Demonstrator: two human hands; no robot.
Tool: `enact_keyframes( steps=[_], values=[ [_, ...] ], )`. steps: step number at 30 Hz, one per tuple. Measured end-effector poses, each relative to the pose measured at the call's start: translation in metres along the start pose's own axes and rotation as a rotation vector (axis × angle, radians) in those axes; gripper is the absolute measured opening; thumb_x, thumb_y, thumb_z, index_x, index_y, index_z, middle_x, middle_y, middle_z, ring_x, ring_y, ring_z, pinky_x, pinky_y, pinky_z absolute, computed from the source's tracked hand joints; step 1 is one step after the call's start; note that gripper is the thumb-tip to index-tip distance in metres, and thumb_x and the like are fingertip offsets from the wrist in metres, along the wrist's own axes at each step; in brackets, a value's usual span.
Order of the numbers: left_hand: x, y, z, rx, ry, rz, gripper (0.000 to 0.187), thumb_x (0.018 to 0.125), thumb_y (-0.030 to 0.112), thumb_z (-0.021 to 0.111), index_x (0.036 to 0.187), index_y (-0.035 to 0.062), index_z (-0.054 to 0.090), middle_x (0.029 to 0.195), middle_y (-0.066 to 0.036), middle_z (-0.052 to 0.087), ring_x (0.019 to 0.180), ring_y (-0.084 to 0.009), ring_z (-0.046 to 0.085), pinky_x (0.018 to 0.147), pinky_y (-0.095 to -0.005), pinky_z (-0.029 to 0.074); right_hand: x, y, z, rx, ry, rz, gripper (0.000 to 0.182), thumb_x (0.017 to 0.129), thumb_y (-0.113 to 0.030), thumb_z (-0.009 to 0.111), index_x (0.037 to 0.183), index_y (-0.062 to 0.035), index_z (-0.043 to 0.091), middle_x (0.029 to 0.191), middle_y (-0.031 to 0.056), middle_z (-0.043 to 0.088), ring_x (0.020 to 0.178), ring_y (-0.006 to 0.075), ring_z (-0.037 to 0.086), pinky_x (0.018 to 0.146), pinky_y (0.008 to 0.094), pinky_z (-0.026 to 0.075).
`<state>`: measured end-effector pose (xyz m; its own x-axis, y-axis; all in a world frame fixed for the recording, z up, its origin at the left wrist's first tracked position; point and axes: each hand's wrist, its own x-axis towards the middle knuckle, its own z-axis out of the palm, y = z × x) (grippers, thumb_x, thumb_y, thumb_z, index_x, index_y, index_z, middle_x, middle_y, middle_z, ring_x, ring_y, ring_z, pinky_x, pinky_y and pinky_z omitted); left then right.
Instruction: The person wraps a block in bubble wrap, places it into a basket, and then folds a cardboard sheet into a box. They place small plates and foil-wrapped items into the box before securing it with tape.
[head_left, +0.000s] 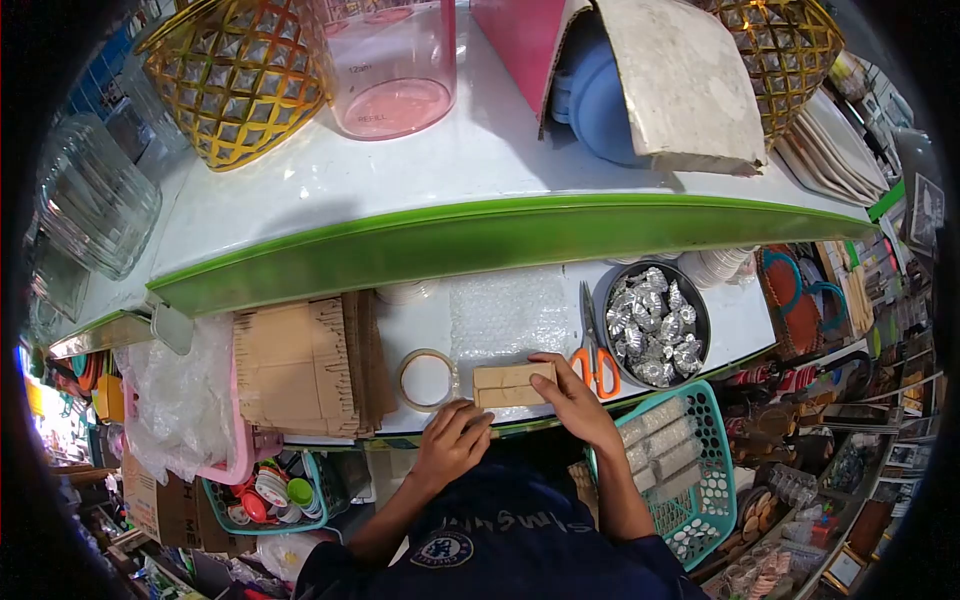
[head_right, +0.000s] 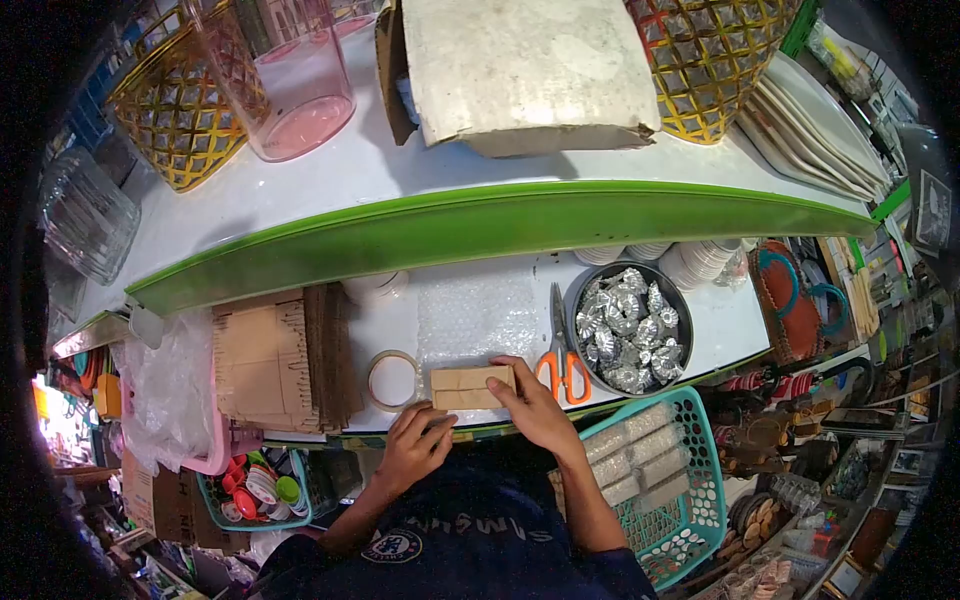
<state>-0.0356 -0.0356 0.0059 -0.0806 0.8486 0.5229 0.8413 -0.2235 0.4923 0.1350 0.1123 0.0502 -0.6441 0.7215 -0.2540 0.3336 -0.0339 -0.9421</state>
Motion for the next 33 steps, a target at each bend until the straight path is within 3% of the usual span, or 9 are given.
enact_keyframes(
  steps=[3,7,9,12,18,28,31,33],
  values=[
    [-0.002,-0.003,0.000,0.000,0.013,0.017,0.020,0.077,0.004,0.073,0.096,0.0036,0.070,0.097,-0.009,0.063,0.094,-0.0279,0.063,0.082,-0.0382,0.054,-0.004,-0.017,0.000,-0.102,-0.039,0.055,0.042,0.100,-0.034,0.055,0.133,-0.0083,0.049,0.108,0.0139,0.060,0.090,0.0179,0.059,0.079,0.0290,0.048],
    [-0.003,0.001,-0.003,-0.065,0.017,-0.087,0.018,0.078,0.005,0.072,0.095,0.0030,0.069,0.096,-0.010,0.063,0.092,-0.0281,0.063,0.082,-0.0381,0.053,-0.011,-0.028,0.004,-0.015,-0.055,0.139,0.038,0.101,-0.027,0.053,0.131,-0.0048,0.050,0.110,0.0087,0.057,0.097,0.0139,0.052,0.087,0.0278,0.043],
    [-0.003,0.001,-0.004,-0.043,-0.009,-0.102,0.015,0.079,0.006,0.072,0.094,0.0031,0.067,0.097,-0.009,0.063,0.092,-0.0269,0.064,0.082,-0.0370,0.054,-0.012,-0.013,0.006,-0.008,0.014,-0.022,0.044,0.100,-0.034,0.054,0.133,-0.0060,0.049,0.105,0.0126,0.061,0.084,0.0150,0.058,0.069,0.0280,0.051],
    [0.000,0.002,-0.005,-0.075,0.016,-0.080,0.014,0.080,0.006,0.071,0.093,0.0031,0.066,0.098,-0.009,0.062,0.092,-0.0266,0.065,0.079,-0.0365,0.054,-0.009,-0.005,0.005,0.064,-0.022,0.124,0.044,0.100,-0.034,0.054,0.132,-0.0040,0.049,0.108,0.0124,0.061,0.087,0.0154,0.059,0.071,0.0281,0.052],
    [-0.006,0.001,-0.006,-0.104,0.031,-0.142,0.013,0.081,0.007,0.072,0.092,0.0037,0.065,0.108,-0.013,0.060,0.087,-0.0297,0.068,0.071,-0.0378,0.056,-0.008,0.001,0.003,0.061,-0.054,0.134,0.046,0.100,-0.035,0.055,0.131,-0.0021,0.050,0.111,0.0118,0.061,0.090,0.0155,0.060,0.072,0.0278,0.052],
    [-0.015,-0.008,0.008,-0.123,0.069,-0.136,0.024,0.080,0.009,0.073,0.098,0.0028,0.058,0.126,-0.018,0.057,0.092,-0.0331,0.069,0.073,-0.0387,0.058,-0.013,-0.011,0.007,-0.100,0.022,0.087,0.050,0.098,-0.036,0.057,0.133,-0.0013,0.051,0.106,0.0187,0.064,0.087,0.0192,0.063,0.077,0.0321,0.052],
    [-0.016,-0.008,0.010,-0.130,0.107,-0.163,0.024,0.080,0.010,0.074,0.095,0.0030,0.057,0.133,-0.019,0.054,0.094,-0.0334,0.069,0.074,-0.0395,0.058,-0.015,-0.018,0.008,-0.156,0.094,0.085,0.052,0.096,-0.038,0.060,0.133,-0.0020,0.053,0.104,0.0219,0.066,0.086,0.0250,0.066,0.078,0.0359,0.051],
    [-0.013,-0.006,0.008,-0.173,0.098,-0.180,0.027,0.083,0.013,0.072,0.105,0.0022,0.060,0.142,-0.019,0.048,0.100,-0.0332,0.067,0.078,-0.0398,0.058,-0.017,-0.019,0.007,-0.370,0.159,0.008,0.054,0.093,-0.039,0.063,0.132,-0.0028,0.056,0.104,0.0242,0.066,0.088,0.0312,0.068,0.079,0.0387,0.051]
  ],
)
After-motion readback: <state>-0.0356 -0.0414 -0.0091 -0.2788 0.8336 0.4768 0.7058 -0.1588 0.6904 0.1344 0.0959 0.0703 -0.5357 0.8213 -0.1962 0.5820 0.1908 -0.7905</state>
